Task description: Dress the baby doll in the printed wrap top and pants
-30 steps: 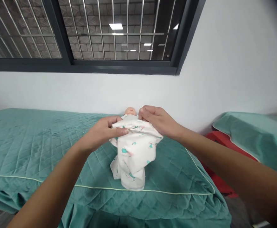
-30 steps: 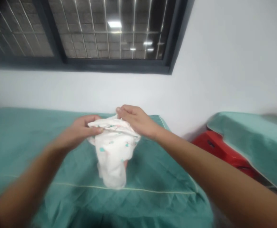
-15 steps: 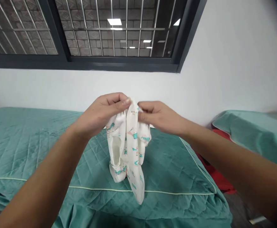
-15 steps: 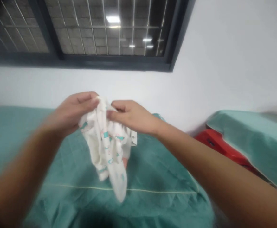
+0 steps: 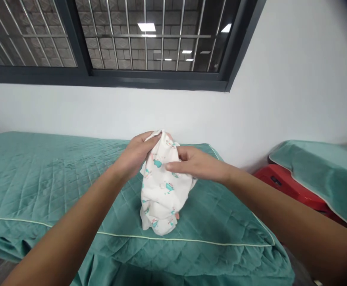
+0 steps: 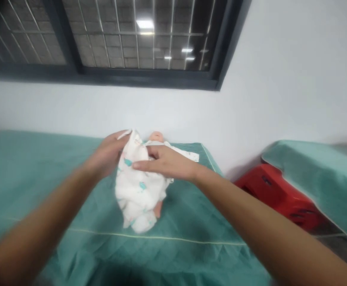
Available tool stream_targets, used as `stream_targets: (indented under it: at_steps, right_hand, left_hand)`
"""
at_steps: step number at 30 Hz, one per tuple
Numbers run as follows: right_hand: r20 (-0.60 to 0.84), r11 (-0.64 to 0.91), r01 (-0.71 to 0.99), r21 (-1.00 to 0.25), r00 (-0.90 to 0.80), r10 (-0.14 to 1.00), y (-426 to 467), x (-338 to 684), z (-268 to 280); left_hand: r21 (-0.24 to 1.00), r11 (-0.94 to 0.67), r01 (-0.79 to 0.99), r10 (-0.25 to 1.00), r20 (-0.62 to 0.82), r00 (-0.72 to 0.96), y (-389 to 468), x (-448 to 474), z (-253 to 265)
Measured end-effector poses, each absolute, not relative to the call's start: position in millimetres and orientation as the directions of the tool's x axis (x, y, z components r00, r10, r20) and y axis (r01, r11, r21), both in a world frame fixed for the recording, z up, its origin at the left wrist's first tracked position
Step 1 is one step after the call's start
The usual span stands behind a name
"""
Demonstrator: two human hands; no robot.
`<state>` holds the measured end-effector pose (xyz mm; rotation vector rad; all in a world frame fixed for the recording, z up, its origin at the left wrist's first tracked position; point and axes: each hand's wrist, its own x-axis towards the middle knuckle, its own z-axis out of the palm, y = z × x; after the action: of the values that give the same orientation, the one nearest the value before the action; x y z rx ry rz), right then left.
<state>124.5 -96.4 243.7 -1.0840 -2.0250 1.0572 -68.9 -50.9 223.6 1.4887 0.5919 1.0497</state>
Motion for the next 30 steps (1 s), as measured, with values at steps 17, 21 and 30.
stream_targets:
  at_steps: [17,21,30]
  right_hand:
    - [0.116,0.313,0.272,-0.910,-0.556,0.823,-93.7,118.8,244.7]
    - [0.184,0.317,0.288,-0.904,-0.408,0.894,-95.1,100.7,242.1]
    - [0.137,0.104,-0.132,-0.986,-0.276,0.951,-83.5,114.6,230.0]
  left_hand:
    - [0.966,-0.107,-0.236,0.779,0.229,0.584,-48.7,-87.9,211.2]
    - [0.958,-0.108,-0.266,0.770,0.249,0.587,-50.2,-83.3,206.8]
    - [0.992,0.107,-0.074,0.535,0.005,0.845,-58.3,-95.7,192.8]
